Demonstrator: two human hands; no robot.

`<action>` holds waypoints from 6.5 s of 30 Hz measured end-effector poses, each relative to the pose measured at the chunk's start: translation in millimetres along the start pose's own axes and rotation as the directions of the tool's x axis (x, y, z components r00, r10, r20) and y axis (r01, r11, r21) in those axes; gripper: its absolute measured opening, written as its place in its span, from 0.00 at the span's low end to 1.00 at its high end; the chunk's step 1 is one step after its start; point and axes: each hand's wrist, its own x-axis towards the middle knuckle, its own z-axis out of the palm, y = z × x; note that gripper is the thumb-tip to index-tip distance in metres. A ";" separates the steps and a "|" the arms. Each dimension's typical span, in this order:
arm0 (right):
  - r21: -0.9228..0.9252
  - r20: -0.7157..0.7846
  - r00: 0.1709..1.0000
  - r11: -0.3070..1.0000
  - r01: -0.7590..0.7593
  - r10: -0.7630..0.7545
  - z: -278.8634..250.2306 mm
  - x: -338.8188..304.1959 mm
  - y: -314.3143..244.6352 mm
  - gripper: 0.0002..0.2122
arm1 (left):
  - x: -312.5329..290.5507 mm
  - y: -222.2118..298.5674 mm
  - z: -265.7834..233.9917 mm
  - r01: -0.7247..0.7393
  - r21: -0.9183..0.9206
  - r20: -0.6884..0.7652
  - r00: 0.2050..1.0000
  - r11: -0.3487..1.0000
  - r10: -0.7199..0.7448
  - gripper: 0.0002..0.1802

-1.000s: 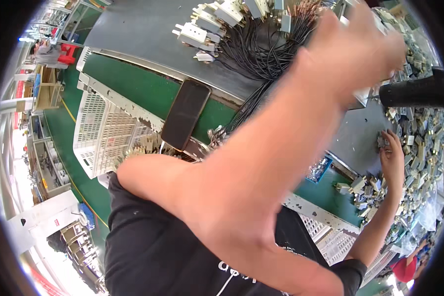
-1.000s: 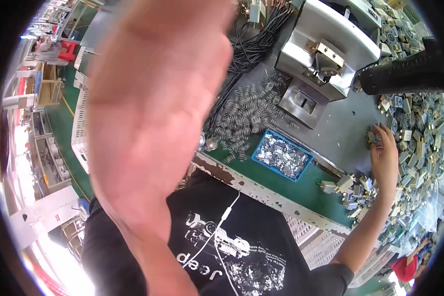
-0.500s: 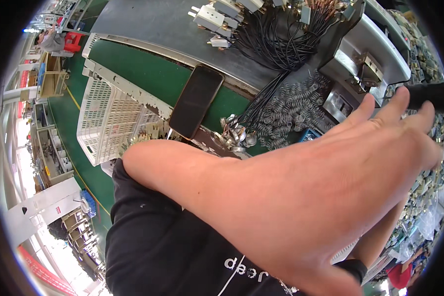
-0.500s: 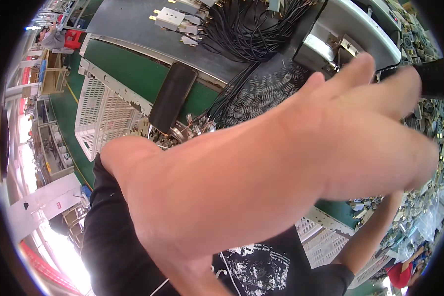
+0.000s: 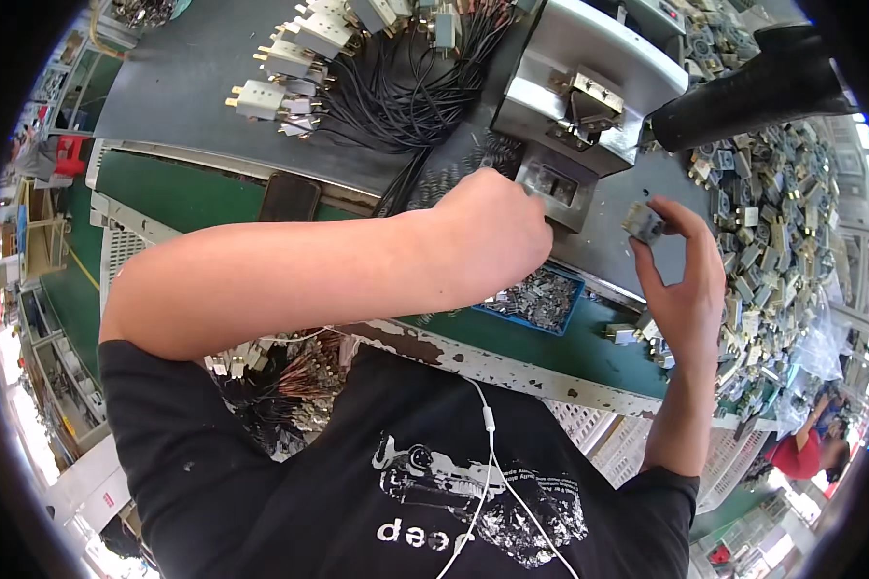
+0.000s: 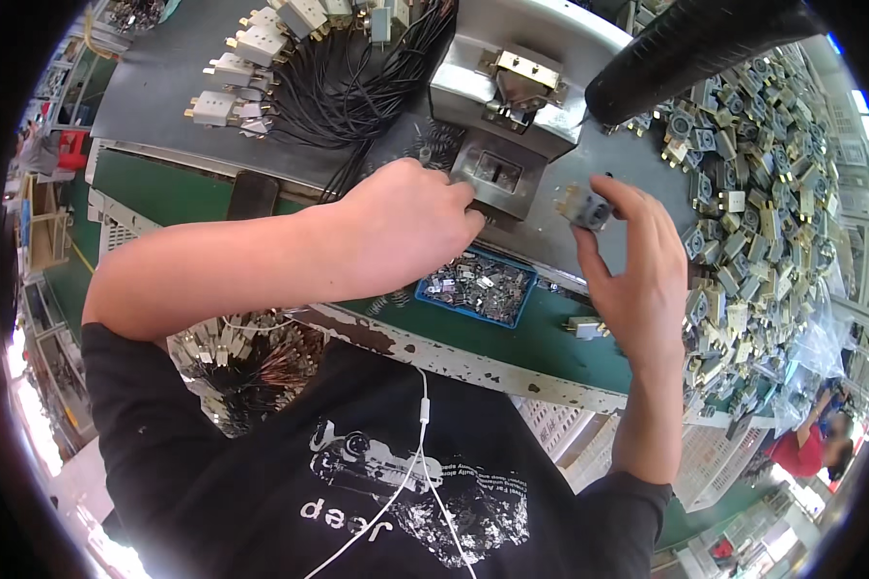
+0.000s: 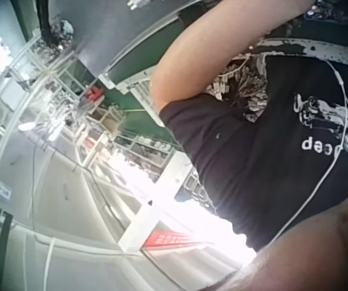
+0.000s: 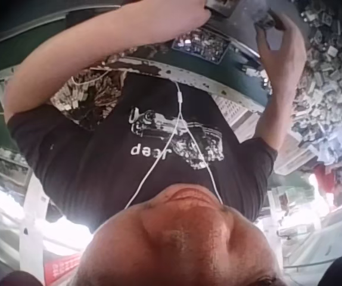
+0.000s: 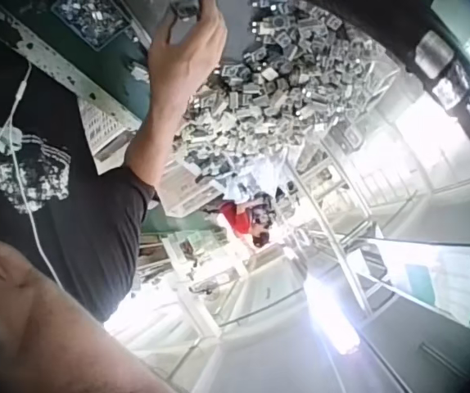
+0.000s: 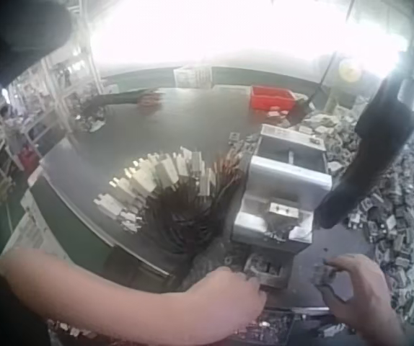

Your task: Assembling small mechanical/electronic components using an electric screwdriver on a production line.

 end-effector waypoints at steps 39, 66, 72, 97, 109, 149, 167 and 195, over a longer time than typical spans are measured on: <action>0.260 -0.277 0.926 0.908 0.327 -0.255 52.3 49.6 -49.1 0.17 | -30.6 -59.7 -38.2 -0.065 -0.795 -0.313 0.896 0.603 -0.316 0.12; 0.531 0.639 0.768 0.702 -0.474 0.035 119.1 56.3 -130.7 0.13 | -104.6 -79.2 -30.6 0.143 -0.676 -0.271 0.864 0.723 -0.424 0.10; 0.530 0.774 0.629 0.466 -0.708 0.075 127.6 52.5 -131.9 0.14 | -110.5 -79.1 -31.9 0.245 -0.713 -0.124 0.878 0.657 -0.462 0.09; 0.638 0.729 0.683 0.322 -0.700 0.042 84.0 11.7 -96.5 0.16 | -85.6 -57.9 -33.4 0.327 -0.533 0.378 0.917 0.780 -0.127 0.16; 0.694 0.696 0.718 0.243 -0.678 0.016 66.6 17.4 -105.8 0.25 | -98.3 -68.3 -28.7 0.373 -0.583 0.179 0.926 0.722 -0.333 0.18; 0.508 0.549 0.821 0.717 -0.477 0.157 35.6 -7.0 -24.2 0.17 | -12.5 -91.0 4.3 -0.088 -0.376 -0.519 0.845 0.922 -0.131 0.07; 0.654 0.389 0.834 0.520 -0.549 0.391 34.4 -34.6 -24.3 0.24 | 32.5 -54.0 14.8 -0.125 -0.240 -0.450 0.893 0.963 0.004 0.06; 0.766 0.433 0.834 0.349 -0.540 0.341 39.5 2.9 -24.6 0.18 | -16.9 -56.7 -5.9 -0.169 -0.523 -0.361 0.932 0.835 -0.038 0.10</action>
